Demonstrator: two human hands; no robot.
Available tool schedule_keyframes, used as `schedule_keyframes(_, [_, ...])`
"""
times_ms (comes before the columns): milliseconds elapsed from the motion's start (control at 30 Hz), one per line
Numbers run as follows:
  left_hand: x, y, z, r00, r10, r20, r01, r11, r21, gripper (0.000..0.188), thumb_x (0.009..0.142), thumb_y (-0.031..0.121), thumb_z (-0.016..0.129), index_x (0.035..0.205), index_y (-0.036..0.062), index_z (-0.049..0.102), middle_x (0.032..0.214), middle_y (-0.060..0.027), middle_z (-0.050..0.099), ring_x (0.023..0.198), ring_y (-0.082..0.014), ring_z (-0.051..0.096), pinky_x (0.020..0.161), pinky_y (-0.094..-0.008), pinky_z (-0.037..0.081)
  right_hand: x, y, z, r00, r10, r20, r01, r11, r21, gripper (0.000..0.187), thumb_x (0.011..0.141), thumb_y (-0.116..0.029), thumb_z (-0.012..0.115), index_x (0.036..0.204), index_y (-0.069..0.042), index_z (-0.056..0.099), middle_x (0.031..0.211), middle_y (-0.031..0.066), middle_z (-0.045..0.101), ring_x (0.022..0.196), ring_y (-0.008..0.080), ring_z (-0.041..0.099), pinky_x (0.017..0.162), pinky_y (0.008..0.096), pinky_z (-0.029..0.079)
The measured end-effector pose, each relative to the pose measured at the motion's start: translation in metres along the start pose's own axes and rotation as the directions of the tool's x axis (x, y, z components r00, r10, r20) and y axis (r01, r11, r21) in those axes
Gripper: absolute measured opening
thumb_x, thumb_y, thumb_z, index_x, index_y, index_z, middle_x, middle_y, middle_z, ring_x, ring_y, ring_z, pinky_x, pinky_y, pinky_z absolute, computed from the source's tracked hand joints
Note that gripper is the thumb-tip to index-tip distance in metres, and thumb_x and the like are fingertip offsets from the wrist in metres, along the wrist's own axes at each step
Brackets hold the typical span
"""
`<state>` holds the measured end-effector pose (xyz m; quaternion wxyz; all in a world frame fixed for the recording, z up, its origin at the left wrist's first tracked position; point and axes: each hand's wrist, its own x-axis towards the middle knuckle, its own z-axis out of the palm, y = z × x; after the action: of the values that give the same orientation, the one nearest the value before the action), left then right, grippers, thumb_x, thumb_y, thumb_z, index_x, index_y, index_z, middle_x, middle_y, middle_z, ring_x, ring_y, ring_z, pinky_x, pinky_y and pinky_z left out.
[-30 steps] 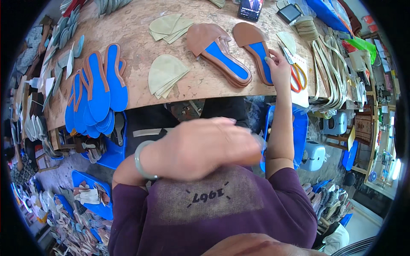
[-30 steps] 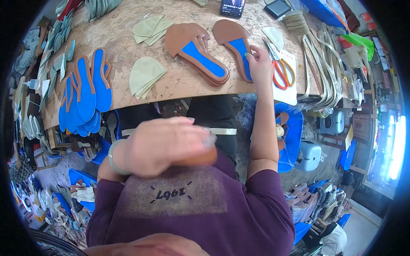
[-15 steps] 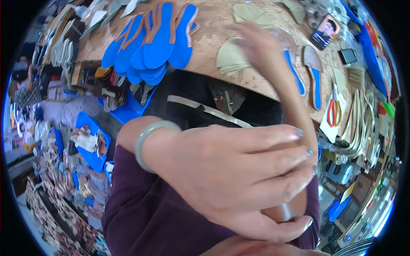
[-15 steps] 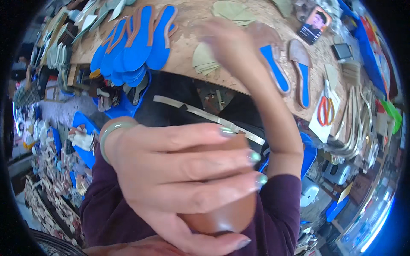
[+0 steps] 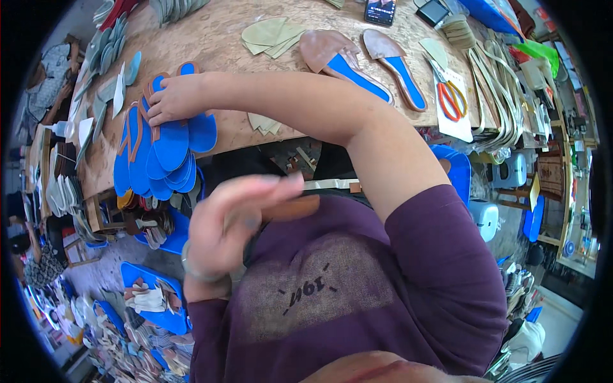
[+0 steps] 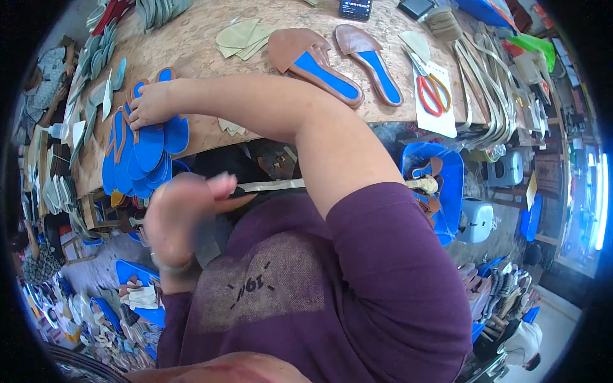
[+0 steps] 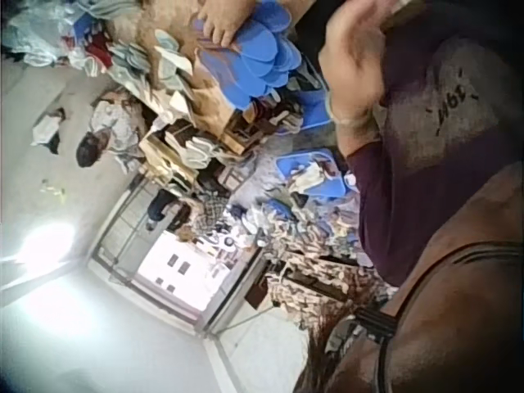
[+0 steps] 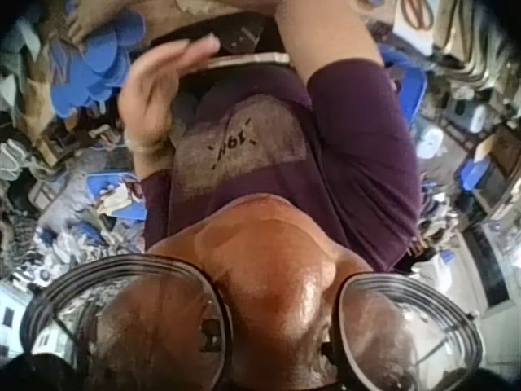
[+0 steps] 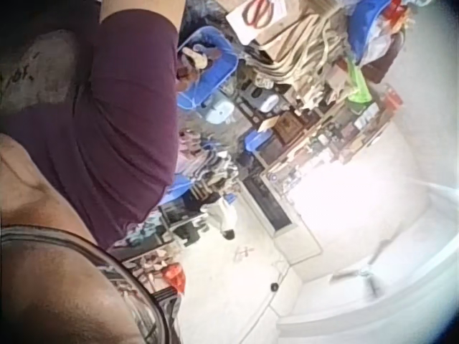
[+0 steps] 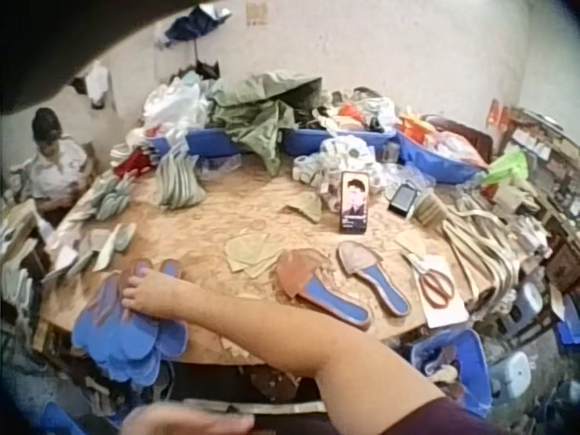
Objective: The person assembles sandals by hand at a workbench. They repeatedly pick up a beige insole and a brown-and-blue sole, align them, and press them together to form a unit. The person occasionally touches their face while working.
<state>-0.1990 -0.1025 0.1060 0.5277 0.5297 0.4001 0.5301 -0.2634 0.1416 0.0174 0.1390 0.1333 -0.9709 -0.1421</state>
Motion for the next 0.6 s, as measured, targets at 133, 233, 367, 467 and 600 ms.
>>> schedule_keyframes(133, [0.018,-0.077,-0.021,0.948,-0.289,-0.133,0.175,0.822,-0.542,0.041,0.1,0.014,0.044,0.134,-0.008,0.04,0.134,-0.0246,0.051,0.124,-0.0351,0.052,0.106,-0.0462,0.041,-0.012,0.014,0.024,0.983,0.047,-0.18,-0.025,0.993,0.12,0.033,0.088,-0.017,0.056,0.12,-0.013,0.059,0.127,0.003,0.059,0.116,0.024,0.057,0.093,0.0449,0.045])
schedule_keyframes(233, [0.031,-0.107,-0.029,0.943,-0.314,-0.114,0.101,0.593,-0.799,0.044,0.102,0.019,0.041,0.138,-0.0046,0.038,0.138,-0.021,0.049,0.128,-0.033,0.049,0.11,-0.0457,0.038,-0.017,0.021,-0.003,0.992,0.112,-0.052,-0.105,0.987,0.125,0.032,0.081,-0.013,0.062,0.113,-0.011,0.062,0.116,0.0097,0.063,0.112,0.0271,0.059,0.095,0.0394,0.047])
schedule_keyframes(367, [0.041,-0.127,-0.043,0.969,-0.247,0.027,0.101,0.29,-0.952,0.046,0.104,0.029,0.034,0.137,-0.0021,0.042,0.137,-0.0171,0.051,0.127,-0.0295,0.05,0.109,-0.0437,0.039,-0.027,0.023,-0.017,0.932,0.081,-0.353,-0.007,0.978,0.208,0.019,0.073,-0.011,0.064,0.092,-0.007,0.062,0.099,0.0112,0.063,0.098,0.0285,0.06,0.085,0.037,0.05])
schedule_keyframes(467, [0.05,-0.127,-0.044,0.97,-0.244,0.016,0.094,0.311,-0.946,0.05,0.105,0.034,0.031,0.138,-0.0016,0.041,0.137,-0.017,0.051,0.127,-0.0294,0.05,0.109,-0.0438,0.039,-0.035,0.016,-0.006,0.945,0.092,-0.312,-0.018,0.972,0.233,0.023,0.076,-0.011,0.062,0.099,-0.006,0.064,0.102,0.0111,0.062,0.101,0.0285,0.059,0.087,0.0375,0.049])
schedule_keyframes(600, [0.046,-0.134,-0.051,0.974,-0.223,0.031,0.087,0.247,-0.965,0.051,0.104,0.036,0.033,0.138,-0.001,0.042,0.141,-0.0187,0.047,0.132,-0.0317,0.045,0.113,-0.0455,0.034,-0.039,0.013,0.001,0.916,0.041,-0.399,0.084,0.953,0.291,0.029,0.077,-0.01,0.063,0.105,-0.005,0.064,0.107,0.0127,0.061,0.106,0.0291,0.057,0.088,0.0383,0.048])
